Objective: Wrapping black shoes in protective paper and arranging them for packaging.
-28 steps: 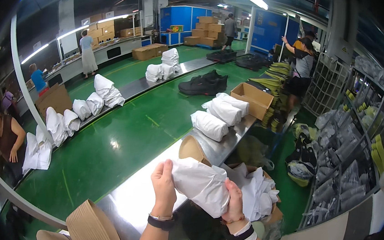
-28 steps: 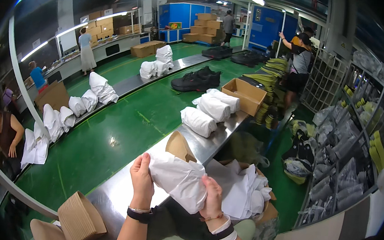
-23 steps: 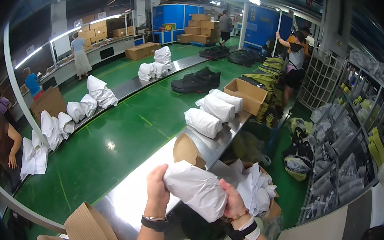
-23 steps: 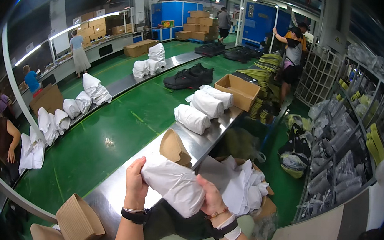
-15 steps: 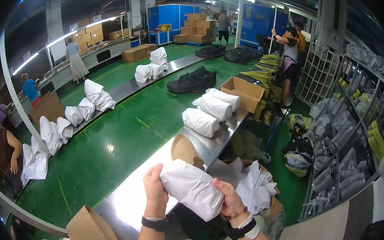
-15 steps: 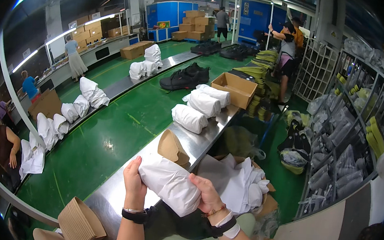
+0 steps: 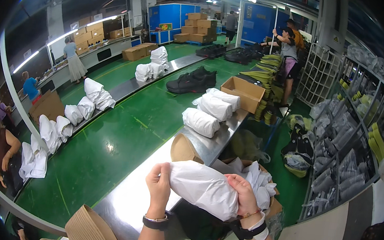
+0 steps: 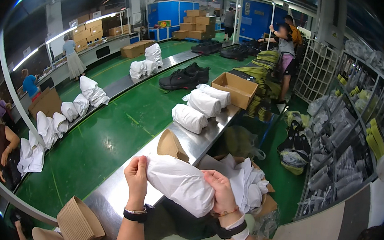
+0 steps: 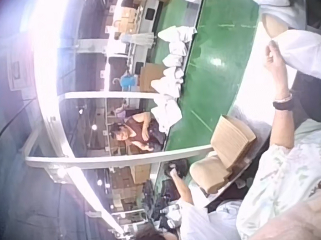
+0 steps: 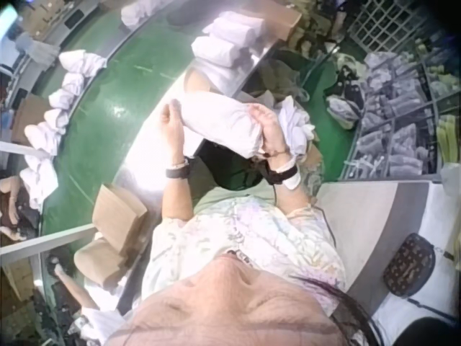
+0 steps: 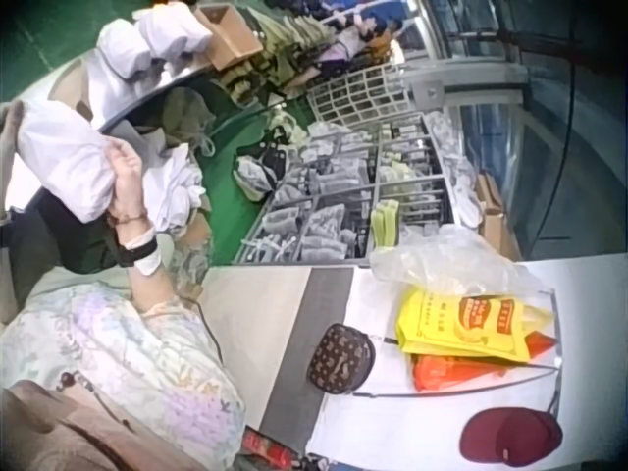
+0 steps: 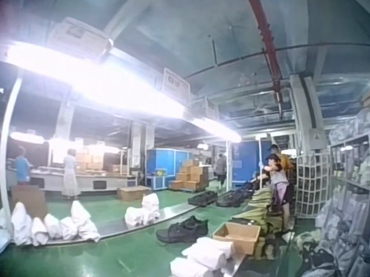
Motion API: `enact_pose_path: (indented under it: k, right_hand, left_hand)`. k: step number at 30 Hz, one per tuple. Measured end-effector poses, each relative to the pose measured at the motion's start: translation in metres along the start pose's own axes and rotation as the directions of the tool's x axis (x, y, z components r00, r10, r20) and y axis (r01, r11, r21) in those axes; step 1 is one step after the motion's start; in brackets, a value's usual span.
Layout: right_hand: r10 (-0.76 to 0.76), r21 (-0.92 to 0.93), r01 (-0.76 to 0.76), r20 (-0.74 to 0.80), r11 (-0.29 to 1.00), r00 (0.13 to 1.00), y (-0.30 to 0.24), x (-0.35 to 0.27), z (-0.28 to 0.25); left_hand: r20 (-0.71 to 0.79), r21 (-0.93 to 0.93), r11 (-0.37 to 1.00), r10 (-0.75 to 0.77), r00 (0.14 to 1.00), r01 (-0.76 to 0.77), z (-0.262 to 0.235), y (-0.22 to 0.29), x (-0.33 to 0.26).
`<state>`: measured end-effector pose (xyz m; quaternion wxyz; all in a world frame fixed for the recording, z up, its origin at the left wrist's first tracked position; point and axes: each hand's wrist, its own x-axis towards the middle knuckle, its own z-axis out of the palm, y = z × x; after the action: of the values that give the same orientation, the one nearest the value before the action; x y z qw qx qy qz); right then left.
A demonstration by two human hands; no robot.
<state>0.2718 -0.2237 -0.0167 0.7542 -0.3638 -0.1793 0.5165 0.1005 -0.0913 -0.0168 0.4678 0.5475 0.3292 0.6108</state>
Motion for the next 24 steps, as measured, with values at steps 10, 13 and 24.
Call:
enact_pose_path:
  k: [10,13,24]
  right_hand:
    - [0.029,0.127,-0.032,0.027,0.991,0.999,0.011,0.003,-0.021]
    - [0.014,0.206,-0.026,0.062,0.978,0.998,0.021,0.002,-0.028]
    - [0.058,0.422,-0.034,-0.045,0.906,0.997,0.022,0.006,-0.034]
  left_hand:
    - [0.294,-0.377,0.778,-0.413,0.862,0.502,0.015,0.033,-0.013]
    - [0.367,-0.521,0.632,-0.441,0.819,0.574,0.016,0.038,-0.017]
    - [0.596,-0.707,0.375,-0.14,0.791,0.599,0.044,0.022,-0.026]
